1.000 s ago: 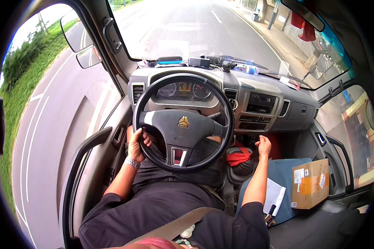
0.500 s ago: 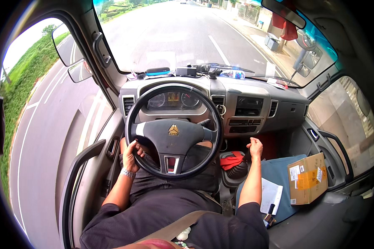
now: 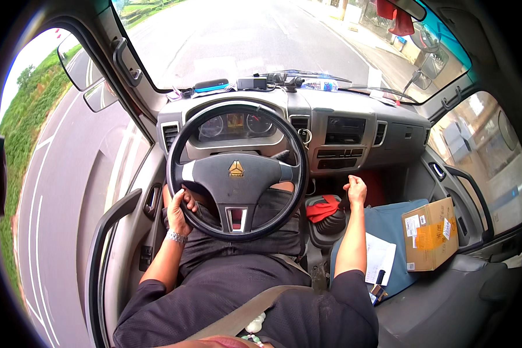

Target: The person drives a truck on a public road, operating the steering wheel and a gear shifter by hand.

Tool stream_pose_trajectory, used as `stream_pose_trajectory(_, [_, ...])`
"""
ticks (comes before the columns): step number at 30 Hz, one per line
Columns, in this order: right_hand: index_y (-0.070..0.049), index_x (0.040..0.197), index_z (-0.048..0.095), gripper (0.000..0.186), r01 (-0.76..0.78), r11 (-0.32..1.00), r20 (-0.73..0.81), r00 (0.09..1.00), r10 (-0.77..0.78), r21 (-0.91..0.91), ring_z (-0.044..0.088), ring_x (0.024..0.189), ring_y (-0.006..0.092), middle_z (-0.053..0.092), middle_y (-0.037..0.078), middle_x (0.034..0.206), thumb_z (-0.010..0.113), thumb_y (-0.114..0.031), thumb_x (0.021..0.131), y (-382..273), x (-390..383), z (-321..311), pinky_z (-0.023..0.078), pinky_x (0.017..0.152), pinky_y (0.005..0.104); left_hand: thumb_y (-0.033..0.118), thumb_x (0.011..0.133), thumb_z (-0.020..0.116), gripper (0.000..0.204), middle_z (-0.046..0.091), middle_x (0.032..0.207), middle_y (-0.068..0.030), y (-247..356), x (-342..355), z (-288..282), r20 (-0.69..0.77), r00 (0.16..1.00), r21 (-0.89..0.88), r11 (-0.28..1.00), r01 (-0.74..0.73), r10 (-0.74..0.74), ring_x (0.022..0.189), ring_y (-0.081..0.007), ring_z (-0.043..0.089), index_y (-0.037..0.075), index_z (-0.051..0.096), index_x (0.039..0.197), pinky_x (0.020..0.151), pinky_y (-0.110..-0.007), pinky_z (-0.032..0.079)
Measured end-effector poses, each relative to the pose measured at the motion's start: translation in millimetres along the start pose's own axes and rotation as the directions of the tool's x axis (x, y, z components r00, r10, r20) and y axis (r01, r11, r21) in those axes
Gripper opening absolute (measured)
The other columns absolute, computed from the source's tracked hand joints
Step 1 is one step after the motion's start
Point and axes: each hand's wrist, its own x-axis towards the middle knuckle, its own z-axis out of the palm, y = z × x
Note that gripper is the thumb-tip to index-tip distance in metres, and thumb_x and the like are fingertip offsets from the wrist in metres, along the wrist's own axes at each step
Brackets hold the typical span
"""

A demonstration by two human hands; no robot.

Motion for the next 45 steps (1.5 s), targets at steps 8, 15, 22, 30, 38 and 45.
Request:
stream_pose_trajectory(8, [-0.001,0.114,0.073,0.028,-0.028,0.999,-0.053,0.998,0.029,0.020,0.067,0.064,0.0136,0.072,0.006,0.071,0.061,-0.024,0.103,16,-3,-1,0.053,0.064,0.0297,0.020,0.098,0.072,0.021,0.056,0.081,-0.0005,-16,-14,-1,-0.041,0.999,-0.033,0.999,0.002,-0.003,0.063,-0.0141,0.053,0.009,0.060,0.111,0.058,-0.032,0.048])
stream_pose_trajectory(15, [-0.003,0.112,0.075,0.026,-0.053,0.998,-0.046,0.998,0.054,0.021,0.069,0.065,0.0133,0.073,0.006,0.071,0.063,-0.024,0.102,13,-8,0,0.053,0.065,0.0302,0.021,0.100,0.069,0.018,0.055,0.079,-0.0004,-7,-14,5,-0.013,1.000,0.014,0.999,-0.028,0.029,0.063,-0.0139,0.053,0.009,0.058,0.106,0.057,-0.032,0.048])
stream_pose_trajectory(22, [-0.002,0.113,0.074,0.026,-0.031,0.997,-0.021,0.999,0.033,0.073,0.067,0.063,0.0121,0.073,0.005,0.071,0.063,-0.023,0.103,13,-2,0,0.052,0.062,0.0295,0.020,0.100,0.069,0.018,0.055,0.079,-0.0010,-6,-13,3,-0.019,1.000,0.016,1.000,-0.014,0.015,0.062,-0.0147,0.054,0.010,0.058,0.110,0.058,-0.033,0.049])
stream_pose_trajectory(30, [-0.001,0.114,0.071,0.025,-0.112,0.986,0.047,0.993,0.107,0.124,0.067,0.065,0.0139,0.073,0.006,0.073,0.066,-0.023,0.102,21,-11,-3,0.052,0.061,0.0297,0.019,0.100,0.068,0.020,0.054,0.080,-0.0006,-8,-19,-9,-0.058,0.998,0.021,1.000,0.001,0.000,0.062,-0.0141,0.054,0.011,0.059,0.116,0.058,-0.032,0.049])
stream_pose_trajectory(38, [0.001,0.120,0.067,0.026,-0.130,0.978,0.110,0.988,0.113,0.165,0.068,0.066,0.0159,0.073,0.008,0.077,0.061,-0.019,0.103,26,-27,2,0.053,0.063,0.0306,0.022,0.100,0.068,0.017,0.055,0.076,-0.0017,6,-32,-6,-0.047,0.998,0.037,0.999,-0.028,0.030,0.061,-0.0151,0.055,0.010,0.058,0.108,0.055,-0.032,0.049])
stream_pose_trajectory(45, [0.001,0.123,0.066,0.026,-0.113,0.974,0.112,0.989,0.092,0.198,0.069,0.069,0.0154,0.074,0.008,0.079,0.053,-0.009,0.102,8,-18,1,0.054,0.064,0.0299,0.023,0.098,0.070,0.019,0.056,0.076,-0.0032,7,-23,7,-0.036,0.995,0.103,0.991,-0.085,0.089,0.060,-0.0158,0.056,0.009,0.057,0.102,0.054,-0.033,0.049])
